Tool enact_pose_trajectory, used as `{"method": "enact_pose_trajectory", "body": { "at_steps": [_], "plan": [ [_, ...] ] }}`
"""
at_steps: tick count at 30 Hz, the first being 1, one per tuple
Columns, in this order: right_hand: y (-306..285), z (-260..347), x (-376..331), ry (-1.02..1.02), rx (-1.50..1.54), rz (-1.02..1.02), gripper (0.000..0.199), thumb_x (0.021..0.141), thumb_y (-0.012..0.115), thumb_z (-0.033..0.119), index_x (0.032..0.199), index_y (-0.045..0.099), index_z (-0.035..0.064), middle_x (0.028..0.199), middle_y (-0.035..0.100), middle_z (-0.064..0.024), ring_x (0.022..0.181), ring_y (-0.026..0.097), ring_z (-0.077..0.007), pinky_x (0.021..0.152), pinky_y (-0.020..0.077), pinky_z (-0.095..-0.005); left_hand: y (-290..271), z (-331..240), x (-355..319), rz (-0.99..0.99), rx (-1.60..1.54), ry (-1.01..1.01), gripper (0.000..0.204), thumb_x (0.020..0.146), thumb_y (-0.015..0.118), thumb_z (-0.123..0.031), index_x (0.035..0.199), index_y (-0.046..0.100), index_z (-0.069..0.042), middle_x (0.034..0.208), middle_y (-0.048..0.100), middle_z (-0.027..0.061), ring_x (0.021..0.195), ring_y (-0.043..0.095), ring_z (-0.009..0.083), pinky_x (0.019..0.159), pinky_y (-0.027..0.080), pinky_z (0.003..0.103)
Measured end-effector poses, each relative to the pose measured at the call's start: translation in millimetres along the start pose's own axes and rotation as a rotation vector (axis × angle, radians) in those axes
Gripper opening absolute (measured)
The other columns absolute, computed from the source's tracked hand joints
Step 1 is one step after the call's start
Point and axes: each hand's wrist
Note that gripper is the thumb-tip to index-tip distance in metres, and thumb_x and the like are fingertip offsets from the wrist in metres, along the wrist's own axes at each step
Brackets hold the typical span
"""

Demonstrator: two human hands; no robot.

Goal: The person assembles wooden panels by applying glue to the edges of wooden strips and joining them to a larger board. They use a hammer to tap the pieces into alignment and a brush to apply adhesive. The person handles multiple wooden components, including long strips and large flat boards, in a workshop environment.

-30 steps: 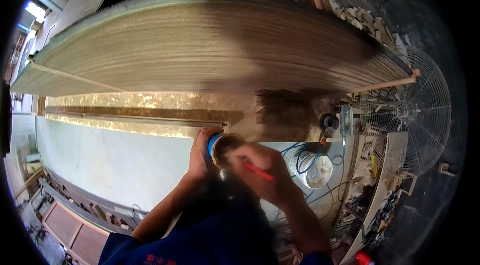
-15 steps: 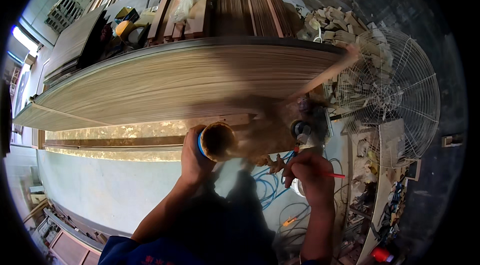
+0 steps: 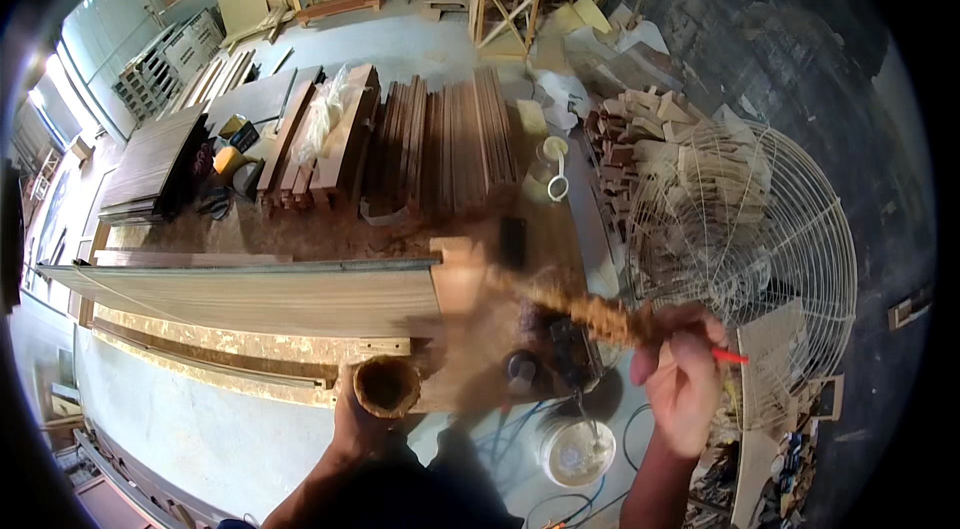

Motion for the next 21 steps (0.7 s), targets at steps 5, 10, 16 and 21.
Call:
{"method": "enact_pose_trajectory", "body": {
  "at_steps": [5,10,16,21],
  "plan": [
    [8.2,-1.1,83.1,0.197,-0.066,0.18,0.016,0.09,0.059,0.008,0.097,0.063,-0.0052,0.077,0.066,-0.0159,0.057,0.063,-0.0211,0.05,0.0528,-0.0341,10.7,-17.0,-9.0,0.077,0.111,-0.225,0.065,0.07,0.093,-0.017,0.122,0.057,-0.002,0.113,0.07,0.0134,0.105,0.068,0.0226,0.088,0.055,0.035],
    [9.1,-3.6,95.2,0.268,-0.102,0.204,0.015,0.088,0.062,0.008,0.095,0.065,-0.0048,0.073,0.066,-0.0158,0.055,0.064,-0.0225,0.049,0.0533,-0.0332,15.3,-34.9,0.5,0.037,0.084,-0.337,0.066,0.069,0.094,-0.025,0.12,0.06,-0.002,0.112,0.07,0.0135,0.105,0.069,0.0235,0.09,0.055,0.036],
    [28.2,16.2,105.6,0.169,-0.26,0.338,0.018,0.082,0.074,0.009,0.092,0.067,-0.005,0.079,0.065,-0.0136,0.062,0.065,-0.0221,0.056,0.053,-0.0332,12.7,-40.7,28.0,0.232,0.028,-0.334,0.066,0.07,0.094,-0.029,0.122,0.061,-0.003,0.116,0.07,0.0135,0.106,0.069,0.0251,0.09,0.056,0.038],
    [49.0,11.8,130.7,0.256,-0.265,0.447,0.017,0.079,0.074,0.006,0.089,0.068,-0.0054,0.08,0.065,-0.0146,0.062,0.065,-0.0216,0.054,0.053,-0.031,20.0,3.0,24.2,0.219,0.062,-0.3,0.062,0.073,0.091,-0.031,0.121,0.063,-0.005,0.115,0.071,0.0155,0.106,0.069,0.0271,0.089,0.055,0.04]
  ]
}}
Point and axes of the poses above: each hand's wrist, its own x-axis towards the middle knuckle, its own y-axis out of the palm, z = x × y
